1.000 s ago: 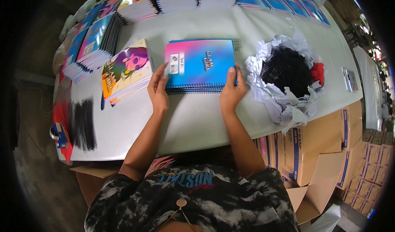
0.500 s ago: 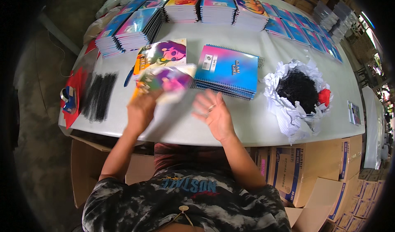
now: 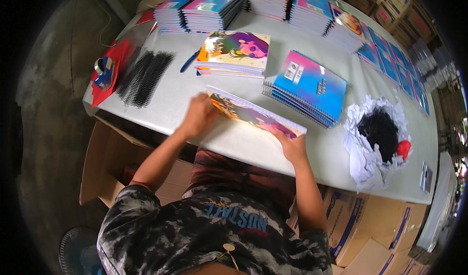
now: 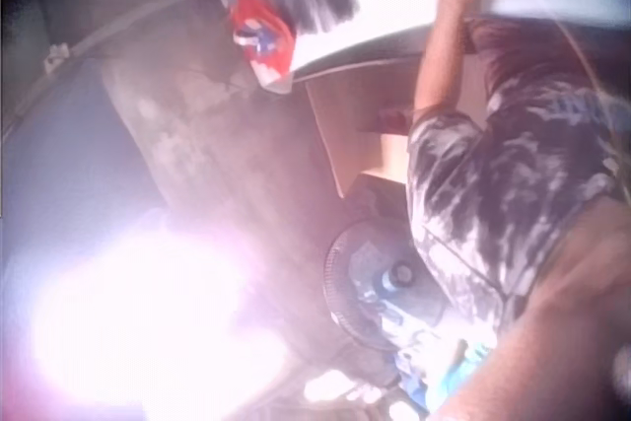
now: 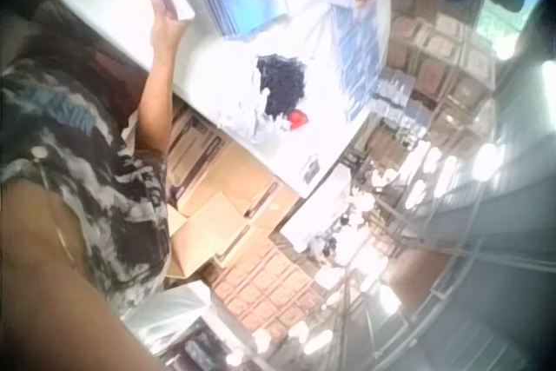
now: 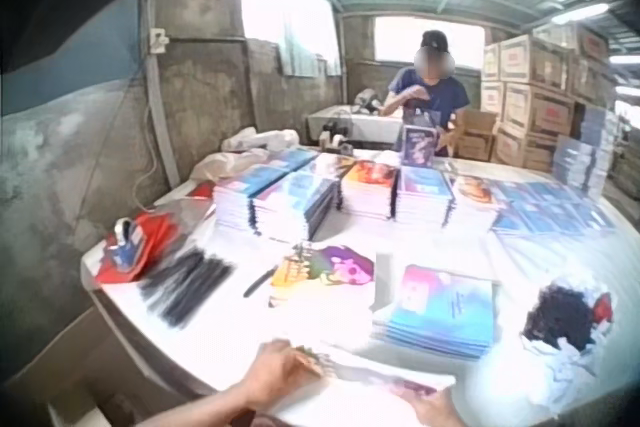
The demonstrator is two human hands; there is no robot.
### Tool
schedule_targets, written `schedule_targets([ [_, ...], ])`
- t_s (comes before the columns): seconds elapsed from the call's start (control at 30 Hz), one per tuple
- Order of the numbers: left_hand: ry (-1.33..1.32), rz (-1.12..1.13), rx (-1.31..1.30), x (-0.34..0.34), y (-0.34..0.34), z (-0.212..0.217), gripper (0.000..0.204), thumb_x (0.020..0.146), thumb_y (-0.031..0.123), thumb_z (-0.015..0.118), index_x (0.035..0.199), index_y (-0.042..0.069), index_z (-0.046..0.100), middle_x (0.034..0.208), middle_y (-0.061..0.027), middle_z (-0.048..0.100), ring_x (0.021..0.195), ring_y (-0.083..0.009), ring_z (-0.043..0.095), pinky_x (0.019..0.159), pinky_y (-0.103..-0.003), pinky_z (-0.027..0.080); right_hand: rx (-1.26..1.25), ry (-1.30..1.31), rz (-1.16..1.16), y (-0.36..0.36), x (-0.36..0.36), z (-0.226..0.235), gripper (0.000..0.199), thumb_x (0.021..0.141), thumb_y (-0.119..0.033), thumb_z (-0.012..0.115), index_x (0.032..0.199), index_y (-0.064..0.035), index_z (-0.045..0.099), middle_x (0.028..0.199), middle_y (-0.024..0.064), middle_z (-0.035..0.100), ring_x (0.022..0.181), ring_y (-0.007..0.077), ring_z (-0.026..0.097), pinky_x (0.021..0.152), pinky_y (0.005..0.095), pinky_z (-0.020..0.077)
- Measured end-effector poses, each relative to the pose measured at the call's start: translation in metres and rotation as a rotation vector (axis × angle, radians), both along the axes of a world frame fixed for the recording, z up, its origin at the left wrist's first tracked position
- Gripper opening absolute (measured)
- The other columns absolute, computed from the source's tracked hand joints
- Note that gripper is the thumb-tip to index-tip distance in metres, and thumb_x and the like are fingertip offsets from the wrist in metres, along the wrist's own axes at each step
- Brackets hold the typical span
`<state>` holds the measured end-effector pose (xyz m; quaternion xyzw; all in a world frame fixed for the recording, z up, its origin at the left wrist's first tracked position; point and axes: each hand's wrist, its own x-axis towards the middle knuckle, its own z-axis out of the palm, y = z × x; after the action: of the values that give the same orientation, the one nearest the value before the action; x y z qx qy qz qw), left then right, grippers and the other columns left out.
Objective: The person assembles spiral-bound notebooks by inserting metal coils into the punched holes of the covers and pages. They repeatedly pick up a coil, align it with the holes, and press it through to bind the notebook, then place the finished unit on a growing stack.
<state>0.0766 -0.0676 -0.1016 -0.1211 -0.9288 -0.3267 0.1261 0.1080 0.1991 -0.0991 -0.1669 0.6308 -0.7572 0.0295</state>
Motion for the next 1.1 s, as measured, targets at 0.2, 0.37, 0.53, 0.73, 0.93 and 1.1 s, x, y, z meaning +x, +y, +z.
schedule_targets([
  [0.2, 0.153, 0.874, -0.681, -0.084, -0.140, -0.011, 0.035, 0.078, 0.034, 0.060, 0.098, 0.006, 0.053, 0.099, -0.0113, 0.054, 0.093, -0.0284, 0.053, 0.075, -0.041, 0.042, 0.190, 0.209, -0.040, 0.004, 0.004, 0.006, 0.028, 0.082, 0.002, 0.060, 0.110, 0.0025, 0.057, 0.099, 0.0101, 0.063, 0.093, 0.0177, 0.059, 0.084, 0.0286, 0.0471],
  [0.37, 0.175, 0.632, -0.422, -0.080, -0.125, 0.007, 0.030, 0.082, 0.037, 0.055, 0.091, 0.009, 0.062, 0.088, -0.0119, 0.060, 0.085, -0.0302, 0.059, 0.071, -0.041, 0.046, 0.066, 0.149, -0.067, 0.007, 0.006, 0.012, 0.027, 0.082, -0.001, 0.060, 0.109, 0.0017, 0.059, 0.106, 0.0107, 0.063, 0.096, 0.0145, 0.058, 0.086, 0.0273, 0.0452],
  [0.53, 0.048, 0.602, -0.165, -0.074, -0.122, 0.064, 0.033, 0.087, 0.032, 0.047, 0.094, 0.004, 0.063, 0.085, -0.0162, 0.064, 0.074, -0.0331, 0.061, 0.069, -0.040, 0.046, 0.089, 0.239, -0.066, 0.007, -0.001, 0.022, 0.026, 0.083, 0.000, 0.059, 0.109, 0.0013, 0.060, 0.106, 0.0099, 0.063, 0.094, 0.0129, 0.058, 0.084, 0.0260, 0.0456],
  [0.73, -0.356, -0.224, 0.518, -0.012, -0.029, 0.096, 0.027, 0.092, 0.026, 0.041, 0.092, 0.002, 0.054, 0.065, -0.0011, 0.041, 0.059, -0.0103, 0.035, 0.057, -0.023, 0.034, 0.084, 0.185, -0.102, 0.010, -0.011, 0.018, 0.028, 0.081, 0.004, 0.059, 0.109, 0.0018, 0.060, 0.108, 0.0087, 0.062, 0.093, 0.0109, 0.056, 0.084, 0.0239, 0.0441],
  [0.93, -0.268, -0.216, 0.397, -0.017, -0.022, 0.080, 0.040, 0.092, 0.037, 0.046, 0.078, 0.001, 0.056, 0.064, -0.0009, 0.042, 0.062, -0.0097, 0.038, 0.056, -0.025, 0.035, 0.106, 0.189, -0.124, 0.010, -0.012, 0.015, 0.028, 0.081, 0.004, 0.059, 0.109, 0.0026, 0.059, 0.107, 0.0090, 0.062, 0.093, 0.0118, 0.057, 0.084, 0.0245, 0.0446],
  [1.1, -0.409, -0.165, 0.403, -0.018, -0.024, 0.084, 0.043, 0.092, 0.038, 0.045, 0.074, 0.001, 0.057, 0.057, 0.0006, 0.041, 0.056, -0.0082, 0.035, 0.052, -0.024, 0.032, 0.126, 0.208, -0.152, 0.007, -0.010, 0.018, 0.026, 0.081, 0.006, 0.058, 0.106, 0.0032, 0.061, 0.105, 0.0116, 0.063, 0.093, 0.0138, 0.058, 0.085, 0.0263, 0.0451],
])
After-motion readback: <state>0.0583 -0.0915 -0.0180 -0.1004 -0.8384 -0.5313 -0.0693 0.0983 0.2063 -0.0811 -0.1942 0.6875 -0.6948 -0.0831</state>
